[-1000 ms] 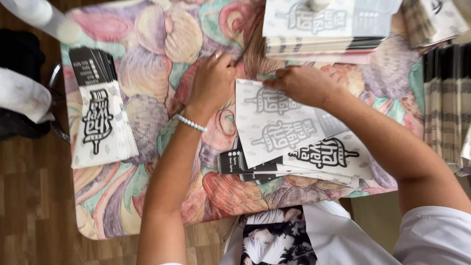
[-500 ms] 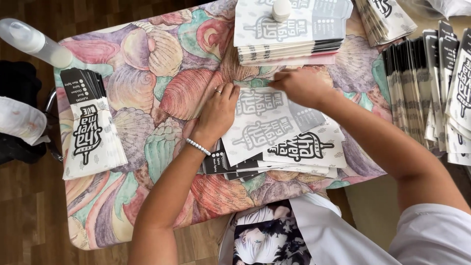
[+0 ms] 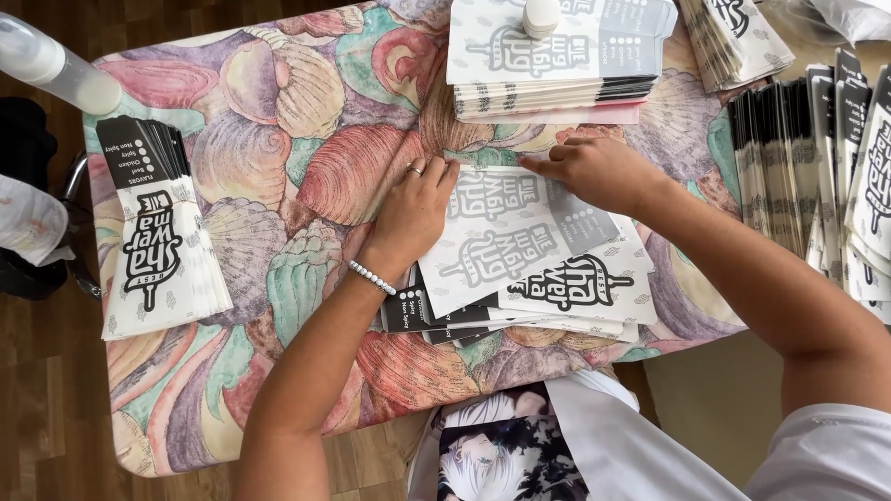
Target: The person folds small white paper packets with black printed text on a table covered with a floral tablecloth. They repeatedly pick up packets, fold them in half, and stack them into neat piles. The person also fans out a stack of folded packets to display them.
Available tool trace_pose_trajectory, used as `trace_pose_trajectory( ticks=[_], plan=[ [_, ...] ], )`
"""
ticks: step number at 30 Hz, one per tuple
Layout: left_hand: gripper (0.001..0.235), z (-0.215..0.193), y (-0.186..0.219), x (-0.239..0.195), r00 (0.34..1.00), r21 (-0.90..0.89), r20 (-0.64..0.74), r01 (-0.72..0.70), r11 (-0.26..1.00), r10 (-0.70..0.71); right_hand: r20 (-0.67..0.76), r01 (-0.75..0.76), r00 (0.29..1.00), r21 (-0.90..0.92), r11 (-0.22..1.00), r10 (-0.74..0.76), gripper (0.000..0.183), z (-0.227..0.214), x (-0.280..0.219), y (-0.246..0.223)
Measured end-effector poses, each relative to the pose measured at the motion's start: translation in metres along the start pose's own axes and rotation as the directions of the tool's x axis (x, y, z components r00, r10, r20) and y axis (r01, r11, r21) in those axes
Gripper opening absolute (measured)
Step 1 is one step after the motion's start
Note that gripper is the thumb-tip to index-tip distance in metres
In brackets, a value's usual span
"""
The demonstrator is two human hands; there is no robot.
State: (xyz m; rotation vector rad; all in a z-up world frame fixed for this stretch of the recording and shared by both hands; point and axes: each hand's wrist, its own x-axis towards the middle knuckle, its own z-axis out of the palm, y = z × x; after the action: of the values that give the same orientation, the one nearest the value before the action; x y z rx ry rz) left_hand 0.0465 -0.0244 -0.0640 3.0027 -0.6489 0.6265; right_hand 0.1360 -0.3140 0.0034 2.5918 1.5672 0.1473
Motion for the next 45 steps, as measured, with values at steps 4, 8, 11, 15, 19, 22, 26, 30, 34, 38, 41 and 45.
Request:
trace_pose_trajectory(
  ticks=[4,8,11,15,19,22,26,30,34,38,41,45],
  plan=[
    [0.048,-0.018,0.002,0.003,0.999,-0.051,0.051,-0.001,0.999,0.003,0.043,0.044,0.998,-0.075,0.996,-0.041,0.045,-0.006,0.004,-0.003],
    [0.048,-0.015,0.002,0.007,0.996,-0.047,0.086,-0.01,0.999,0.014,0.094,0.048,0.995,-0.073,0.996,-0.041,0.046,-0.007,0.01,-0.003],
    [0.045,-0.013,0.003,0.01,0.996,0.005,0.081,-0.028,1.0,0.028,0.121,0.052,0.992,-0.072,0.996,-0.043,0.049,-0.006,0.01,-0.001],
    [0.046,-0.025,0.006,0.016,0.992,0.056,0.116,-0.063,0.996,0.057,0.148,0.049,0.988,-0.062,0.997,-0.04,0.05,-0.011,0.011,-0.002],
    [0.046,-0.032,0.01,0.018,0.991,0.09,0.122,-0.075,0.993,0.064,0.181,0.006,0.983,-0.002,1.0,-0.005,0.046,-0.003,0.003,0.008],
    [0.048,-0.026,0.009,0.016,0.988,0.078,0.145,-0.074,0.994,0.062,0.304,-0.089,0.949,-0.013,0.996,0.088,0.035,-0.006,-0.017,0.017],
    [0.049,-0.013,0.008,0.014,0.99,0.055,0.128,-0.061,0.997,0.053,0.34,-0.156,0.926,-0.057,0.986,0.166,0.037,-0.026,-0.04,0.024],
    [0.066,-0.011,0.012,0.015,0.959,0.158,0.282,-0.057,0.986,0.01,0.403,-0.481,0.814,0.064,0.874,0.419,0.036,-0.027,-0.05,0.034],
    [0.045,-0.01,0.013,0.01,0.992,0.041,0.122,-0.031,0.999,0.026,-0.109,-0.271,0.952,0.147,0.951,0.288,0.022,0.007,-0.035,0.02],
    [0.044,-0.01,0.014,0.01,0.996,0.029,0.087,-0.037,0.999,0.034,-0.166,-0.128,0.969,0.287,0.949,0.181,0.027,0.012,0.017,-0.033],
    [0.041,0.007,0.01,0.007,0.998,-0.028,0.063,-0.021,0.999,0.023,-0.243,0.047,0.97,0.098,0.994,-0.022,0.027,0.049,0.023,-0.041],
    [0.034,0.004,0.002,0.006,1.0,-0.084,0.0,-0.007,0.996,0.007,-0.25,-0.004,0.968,-0.036,0.999,-0.005,0.022,0.049,-0.007,-0.024]
  ],
)
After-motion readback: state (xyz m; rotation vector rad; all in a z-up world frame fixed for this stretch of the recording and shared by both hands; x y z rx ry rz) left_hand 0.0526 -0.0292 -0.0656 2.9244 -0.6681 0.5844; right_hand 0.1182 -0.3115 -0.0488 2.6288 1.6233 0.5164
